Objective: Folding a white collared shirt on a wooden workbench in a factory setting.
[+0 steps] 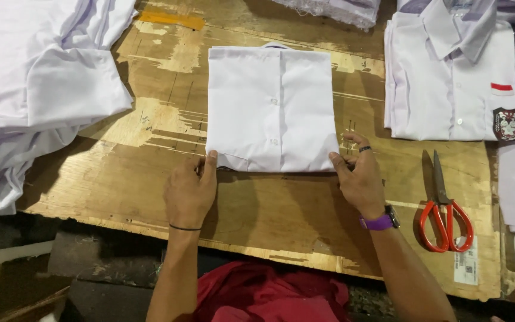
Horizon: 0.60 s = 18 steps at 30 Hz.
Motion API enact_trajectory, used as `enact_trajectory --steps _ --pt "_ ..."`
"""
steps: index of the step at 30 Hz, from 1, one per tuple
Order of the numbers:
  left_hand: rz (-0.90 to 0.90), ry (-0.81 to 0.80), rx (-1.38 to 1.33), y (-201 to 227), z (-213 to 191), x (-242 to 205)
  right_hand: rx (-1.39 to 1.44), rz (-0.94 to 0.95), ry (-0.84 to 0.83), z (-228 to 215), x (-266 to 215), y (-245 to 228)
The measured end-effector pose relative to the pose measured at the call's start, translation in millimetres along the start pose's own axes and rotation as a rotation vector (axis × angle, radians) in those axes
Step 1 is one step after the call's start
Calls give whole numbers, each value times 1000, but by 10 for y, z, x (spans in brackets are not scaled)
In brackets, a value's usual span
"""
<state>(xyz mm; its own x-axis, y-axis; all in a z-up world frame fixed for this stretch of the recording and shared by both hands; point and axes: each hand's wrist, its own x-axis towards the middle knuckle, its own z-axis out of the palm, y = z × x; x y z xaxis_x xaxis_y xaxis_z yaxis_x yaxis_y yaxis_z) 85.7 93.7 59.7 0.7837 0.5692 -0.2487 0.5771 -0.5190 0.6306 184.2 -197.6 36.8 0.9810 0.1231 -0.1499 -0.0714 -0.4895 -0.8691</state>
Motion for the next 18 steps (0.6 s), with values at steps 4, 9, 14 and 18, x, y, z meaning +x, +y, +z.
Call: enact_trajectory --steps 4,9,14,18 --pt "91 88 14 -29 66 -38 -178 -26 65 34 -26 -18" --pt "94 143 77 -107 139 -37 -224 -69 97 69 -40 36" --pt "126 175 137 -103 144 -48 -226 -126 103 114 51 339" --pt "157 210 97 -77 145 -80 -231 -156 113 87 9 170"
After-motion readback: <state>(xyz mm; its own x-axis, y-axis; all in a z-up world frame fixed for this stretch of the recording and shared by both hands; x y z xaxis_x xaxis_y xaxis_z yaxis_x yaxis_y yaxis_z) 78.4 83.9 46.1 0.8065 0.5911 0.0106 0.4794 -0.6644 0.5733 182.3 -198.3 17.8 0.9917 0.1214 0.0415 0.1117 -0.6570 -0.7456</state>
